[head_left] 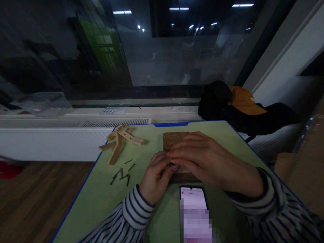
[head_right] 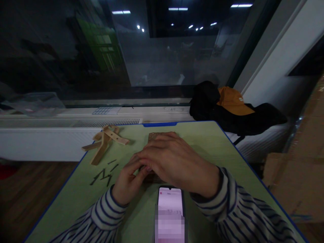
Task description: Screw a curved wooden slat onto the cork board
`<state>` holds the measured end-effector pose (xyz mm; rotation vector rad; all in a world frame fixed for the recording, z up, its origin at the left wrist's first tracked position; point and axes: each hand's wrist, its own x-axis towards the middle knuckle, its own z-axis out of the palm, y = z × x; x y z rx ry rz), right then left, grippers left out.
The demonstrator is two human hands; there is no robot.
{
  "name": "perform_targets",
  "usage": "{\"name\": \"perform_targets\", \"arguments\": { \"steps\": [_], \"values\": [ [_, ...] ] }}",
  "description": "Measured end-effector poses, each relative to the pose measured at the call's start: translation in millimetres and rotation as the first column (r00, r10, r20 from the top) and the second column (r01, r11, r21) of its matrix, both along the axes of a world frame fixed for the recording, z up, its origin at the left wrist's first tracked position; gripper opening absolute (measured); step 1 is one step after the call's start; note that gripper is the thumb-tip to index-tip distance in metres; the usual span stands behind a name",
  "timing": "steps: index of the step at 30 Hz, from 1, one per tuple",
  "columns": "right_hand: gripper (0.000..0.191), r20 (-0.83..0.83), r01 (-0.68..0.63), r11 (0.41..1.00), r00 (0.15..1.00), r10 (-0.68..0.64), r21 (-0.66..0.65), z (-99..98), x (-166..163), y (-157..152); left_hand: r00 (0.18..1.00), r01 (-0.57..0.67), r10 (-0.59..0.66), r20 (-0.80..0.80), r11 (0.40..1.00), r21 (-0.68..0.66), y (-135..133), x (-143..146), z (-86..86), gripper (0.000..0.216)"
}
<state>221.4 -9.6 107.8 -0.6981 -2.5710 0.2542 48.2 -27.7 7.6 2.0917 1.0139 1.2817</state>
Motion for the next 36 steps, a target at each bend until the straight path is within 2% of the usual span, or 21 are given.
{"name": "perform_targets", "arguments": {
  "steps": [5,11,14,23,30,36],
  "values": [
    [0.018,0.022,0.027,1.000,0.999,-0.027,0.005,1.4,-0.9,-0.1,1.000,-0.002,0.002,-0.015,1.000,0.001,-1.4,0.9,-1.5,0.020],
    [0.019,0.033,0.048,0.999,0.998,-0.048,0.008,0.0,-1.1,0.2,0.992,-0.127,0.126,0.031,0.991,0.051,-0.5,2.0,-4.7,0.018],
    [0.023,0.033,0.049,0.999,0.998,-0.049,0.003,0.2,-0.8,-1.9,0.989,-0.145,0.142,0.044,0.987,0.069,0.8,1.8,-3.4,0.010],
    [0.022,-0.010,-0.053,0.998,0.999,0.053,-0.027,2.3,0.3,-2.1,0.993,-0.121,0.120,0.012,0.991,0.059,-3.3,3.0,0.6,0.009],
    [0.015,-0.009,-0.010,0.999,1.000,0.010,0.041,1.9,-2.1,-1.2,0.998,-0.061,0.063,-0.030,0.996,0.061,-2.1,0.0,-0.6,0.015],
    [0.012,0.013,0.015,1.000,1.000,-0.015,0.022,3.6,-1.9,-1.5,0.999,-0.034,0.035,-0.038,0.999,0.040,-3.8,-0.1,-0.9,0.016]
  ]
}}
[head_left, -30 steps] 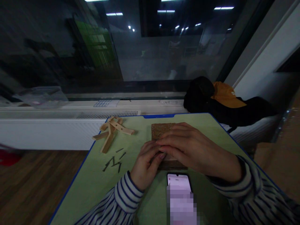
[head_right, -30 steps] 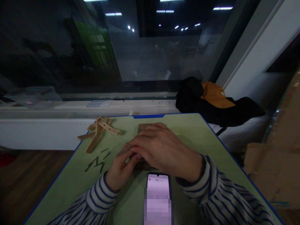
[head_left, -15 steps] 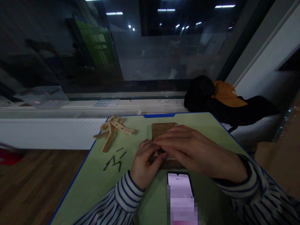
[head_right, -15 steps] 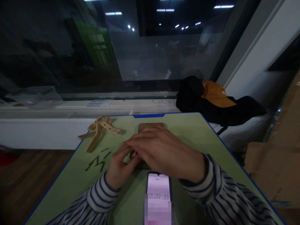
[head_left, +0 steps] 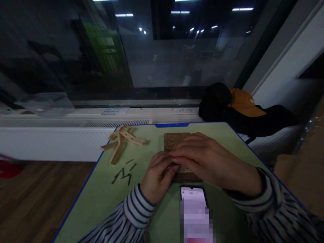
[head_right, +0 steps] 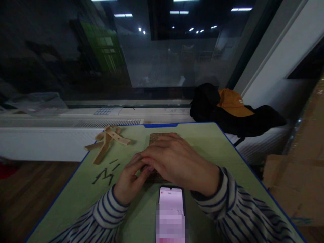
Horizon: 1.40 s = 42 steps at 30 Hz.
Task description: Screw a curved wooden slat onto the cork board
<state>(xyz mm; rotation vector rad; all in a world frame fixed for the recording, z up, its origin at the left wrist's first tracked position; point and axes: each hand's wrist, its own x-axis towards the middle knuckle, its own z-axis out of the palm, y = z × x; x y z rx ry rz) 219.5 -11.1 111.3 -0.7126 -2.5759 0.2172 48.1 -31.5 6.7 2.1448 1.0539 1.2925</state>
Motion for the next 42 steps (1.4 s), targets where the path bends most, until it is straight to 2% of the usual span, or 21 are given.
{"name": "perform_targets", "arguments": {
  "steps": [5,9,13,19,23,30,37,42],
  "values": [
    [0.017,0.002,0.013,1.000,1.000,-0.013,0.010,-2.0,-0.8,-0.3,0.997,-0.077,0.076,0.028,0.997,0.024,0.2,2.9,-2.8,0.017],
    [0.020,0.031,0.033,0.999,0.999,-0.033,0.002,-0.9,-1.1,-2.8,0.994,-0.103,0.101,0.051,0.994,0.032,0.7,4.5,-2.5,0.009],
    [0.028,0.005,0.018,1.000,1.000,-0.018,-0.015,2.2,3.0,-4.7,0.993,-0.094,0.093,0.066,0.996,0.012,0.1,5.2,0.2,0.009],
    [0.020,-0.006,-0.064,0.998,0.998,0.064,-0.019,2.0,4.2,-3.3,0.994,-0.087,0.087,0.062,0.996,-0.001,0.6,3.4,0.2,0.010],
    [0.013,-0.003,-0.024,0.999,1.000,0.024,-0.022,1.2,1.8,-0.8,0.998,-0.050,0.050,0.029,0.999,-0.002,1.8,0.9,-1.2,0.010],
    [0.016,0.032,0.053,0.998,0.998,-0.053,0.020,2.1,2.3,-1.2,1.000,0.006,-0.007,-0.022,1.000,-0.028,1.1,1.6,-2.1,0.017],
    [0.018,0.036,0.066,0.997,0.997,-0.067,0.040,-0.5,1.0,-1.8,0.994,-0.098,0.097,0.045,0.995,0.030,0.8,2.1,-4.0,0.017],
    [0.022,0.018,0.051,0.998,0.998,-0.052,0.022,-3.2,-0.4,-2.9,0.991,-0.122,0.119,0.067,0.991,0.048,3.6,0.1,-0.5,0.008]
  ]
}}
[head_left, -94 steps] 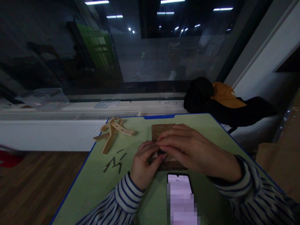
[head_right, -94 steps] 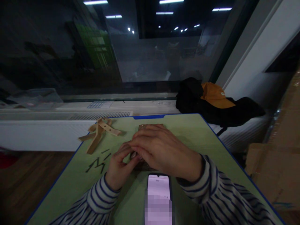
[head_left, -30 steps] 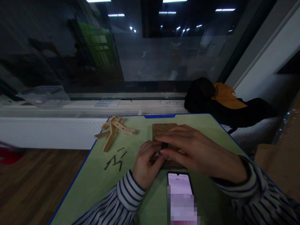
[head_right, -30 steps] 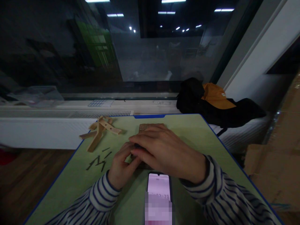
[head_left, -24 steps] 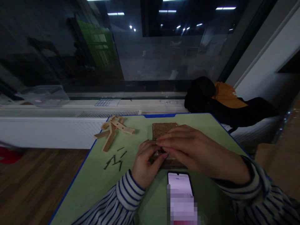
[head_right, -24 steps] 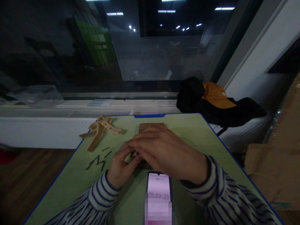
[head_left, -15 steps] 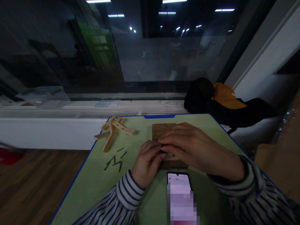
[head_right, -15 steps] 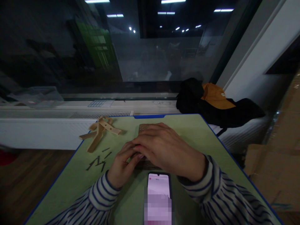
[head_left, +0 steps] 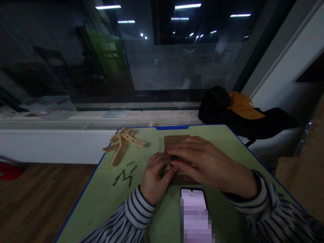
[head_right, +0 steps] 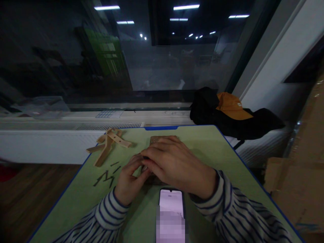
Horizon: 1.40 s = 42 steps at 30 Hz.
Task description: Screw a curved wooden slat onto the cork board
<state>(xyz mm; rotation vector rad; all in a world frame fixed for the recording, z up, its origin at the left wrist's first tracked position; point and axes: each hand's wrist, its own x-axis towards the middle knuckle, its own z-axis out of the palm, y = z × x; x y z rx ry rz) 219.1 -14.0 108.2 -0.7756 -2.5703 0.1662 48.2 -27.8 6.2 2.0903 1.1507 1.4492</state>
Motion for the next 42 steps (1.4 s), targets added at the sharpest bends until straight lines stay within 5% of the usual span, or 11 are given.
{"name": "perform_targets", "arguments": {
  "steps": [33,38,42],
  "values": [
    [0.022,-0.075,-0.145,0.978,0.988,0.135,-0.147,4.0,0.9,1.0,0.983,0.182,-0.181,0.016,0.975,-0.128,-0.9,-4.8,2.3,0.017],
    [0.016,-0.054,-0.148,0.970,0.989,0.140,-0.190,2.1,0.9,2.2,0.982,0.180,-0.190,-0.016,0.953,-0.245,-0.6,-11.0,-5.2,0.049],
    [0.016,-0.119,-0.180,0.963,0.980,0.158,-0.203,-1.8,0.3,4.4,0.984,0.089,-0.132,-0.118,0.945,-0.313,3.0,-16.6,-15.0,0.049]
  ]
}}
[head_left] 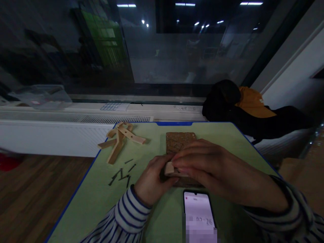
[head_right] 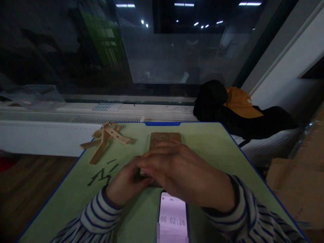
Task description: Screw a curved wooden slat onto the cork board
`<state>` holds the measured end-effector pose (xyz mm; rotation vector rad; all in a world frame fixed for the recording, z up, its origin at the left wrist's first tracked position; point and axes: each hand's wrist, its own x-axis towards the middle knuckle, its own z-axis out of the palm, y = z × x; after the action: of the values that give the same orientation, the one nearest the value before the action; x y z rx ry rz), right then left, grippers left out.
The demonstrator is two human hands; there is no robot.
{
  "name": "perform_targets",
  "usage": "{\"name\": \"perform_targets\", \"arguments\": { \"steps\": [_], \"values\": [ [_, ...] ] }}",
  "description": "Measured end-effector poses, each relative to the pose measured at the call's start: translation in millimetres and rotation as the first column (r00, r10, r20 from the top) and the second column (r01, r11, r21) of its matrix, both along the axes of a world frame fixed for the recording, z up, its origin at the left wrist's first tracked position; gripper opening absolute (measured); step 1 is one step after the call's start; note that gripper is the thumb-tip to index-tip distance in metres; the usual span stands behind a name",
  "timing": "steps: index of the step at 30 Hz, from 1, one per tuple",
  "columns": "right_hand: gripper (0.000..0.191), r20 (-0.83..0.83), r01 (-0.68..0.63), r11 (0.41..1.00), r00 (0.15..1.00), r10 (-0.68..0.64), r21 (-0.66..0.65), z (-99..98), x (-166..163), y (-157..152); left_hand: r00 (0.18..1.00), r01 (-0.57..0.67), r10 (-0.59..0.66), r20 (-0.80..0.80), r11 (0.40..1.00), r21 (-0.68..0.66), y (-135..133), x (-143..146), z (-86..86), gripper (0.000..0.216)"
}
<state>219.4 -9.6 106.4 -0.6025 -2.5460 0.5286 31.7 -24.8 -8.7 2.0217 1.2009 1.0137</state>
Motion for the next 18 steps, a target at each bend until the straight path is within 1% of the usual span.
{"name": "perform_targets", "arguments": {
  "steps": [3,6,10,14,18],
  "values": [
    [0.017,-0.016,0.001,1.000,1.000,-0.002,-0.018,-1.8,-1.4,1.7,1.000,0.001,-0.002,-0.030,1.000,-0.027,3.2,-1.5,-4.5,0.040],
    [0.017,-0.012,0.001,1.000,1.000,-0.002,-0.016,-1.4,-2.8,2.3,1.000,0.014,-0.015,-0.011,0.998,-0.065,4.6,-0.7,-4.8,0.033],
    [0.015,0.021,0.013,1.000,1.000,-0.013,-0.024,-0.4,-3.7,2.1,0.999,0.036,-0.033,0.032,0.994,-0.100,4.4,-0.2,-3.5,0.031],
    [0.015,0.006,0.010,1.000,1.000,-0.010,-0.024,-1.6,-4.0,2.1,0.997,0.064,-0.057,0.060,0.990,-0.127,3.7,-1.9,-4.2,0.028],
    [0.015,0.000,0.028,0.999,1.000,-0.028,-0.015,-3.2,-2.9,2.9,0.996,0.063,-0.054,0.071,0.989,-0.135,4.9,-2.9,-6.2,0.032]
  ]
}}
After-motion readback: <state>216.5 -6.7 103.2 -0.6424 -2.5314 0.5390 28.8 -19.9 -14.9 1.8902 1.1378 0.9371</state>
